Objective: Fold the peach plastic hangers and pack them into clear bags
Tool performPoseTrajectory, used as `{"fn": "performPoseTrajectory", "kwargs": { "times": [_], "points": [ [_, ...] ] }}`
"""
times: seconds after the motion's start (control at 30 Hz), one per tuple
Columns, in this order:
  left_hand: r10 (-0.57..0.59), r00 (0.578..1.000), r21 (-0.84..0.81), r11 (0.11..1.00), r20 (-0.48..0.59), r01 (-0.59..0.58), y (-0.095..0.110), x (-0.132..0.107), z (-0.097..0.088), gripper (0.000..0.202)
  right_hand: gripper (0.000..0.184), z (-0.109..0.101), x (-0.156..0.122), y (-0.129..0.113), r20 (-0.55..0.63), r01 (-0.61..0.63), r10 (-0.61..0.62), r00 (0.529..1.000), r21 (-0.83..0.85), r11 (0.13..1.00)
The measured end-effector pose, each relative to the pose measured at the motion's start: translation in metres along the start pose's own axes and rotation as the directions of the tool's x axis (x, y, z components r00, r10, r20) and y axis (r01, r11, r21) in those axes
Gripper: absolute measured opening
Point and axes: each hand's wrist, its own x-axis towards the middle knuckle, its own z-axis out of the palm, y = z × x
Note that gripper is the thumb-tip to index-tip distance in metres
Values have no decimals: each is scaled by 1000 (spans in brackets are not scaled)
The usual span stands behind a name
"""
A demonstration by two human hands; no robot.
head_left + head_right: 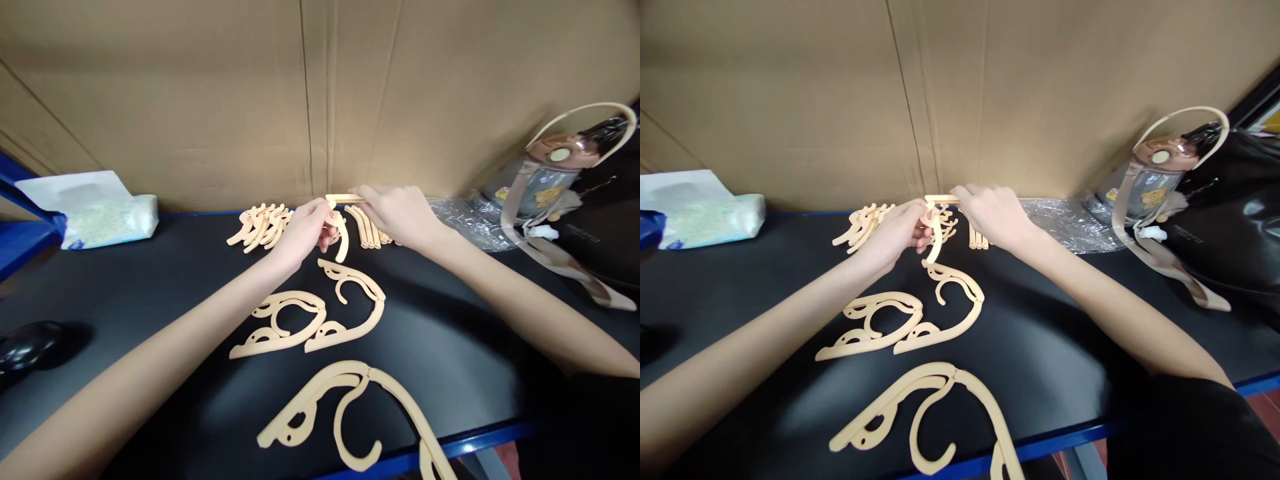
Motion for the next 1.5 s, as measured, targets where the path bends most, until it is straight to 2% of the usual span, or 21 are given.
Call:
{"fn": "performPoseTrajectory", "kwargs": {
  "times": [0.13,0.3,0.57,0.7,0.77,0.87,1.0,1.13,1.2,1.3,1.37,1.43,1.5],
  "points": [
    [75,997,176,982,-7,-72,-2,-5,5,30,32,-2,-2,-6,134,148,-143,981,-33,988],
    [132,991,331,935,10,-128,-4,-1,4,35,35,2,-4,-4,134,248,-243,961,-22,969],
    [177,979,423,883,102,-204,7,-14,5,36,36,3,-6,-8,152,185,-161,975,-155,970],
    [243,968,496,835,55,-238,7,-18,8,35,35,8,-6,-11,113,169,-149,982,-198,965],
    [297,955,555,792,15,-255,4,-18,8,36,32,10,-6,-14,90,121,-107,990,-165,979],
    [355,935,634,726,-14,-266,-1,-13,4,36,29,9,-4,-20,116,41,-31,993,-88,995],
    [407,913,701,657,-21,-277,-5,-4,-4,37,30,5,0,-27,149,-22,19,989,17,1000],
    [433,901,737,613,-13,-284,-7,5,-6,39,28,3,3,-31,129,-69,58,990,82,994],
    [438,899,757,588,-2,-285,-8,5,-6,38,24,2,4,-29,151,-83,57,987,177,981],
    [451,892,794,535,20,-288,-5,2,-10,32,26,2,8,-14,248,-191,80,966,463,866],
    [453,891,816,508,21,-277,-1,2,-18,28,29,4,11,4,232,-255,144,962,575,777],
    [431,902,826,506,8,-249,4,7,-30,31,31,7,16,21,135,-252,214,967,572,781],
    [381,925,827,522,-10,-206,8,17,-44,37,33,12,20,31,61,-257,261,963,482,838]
  ]
}}
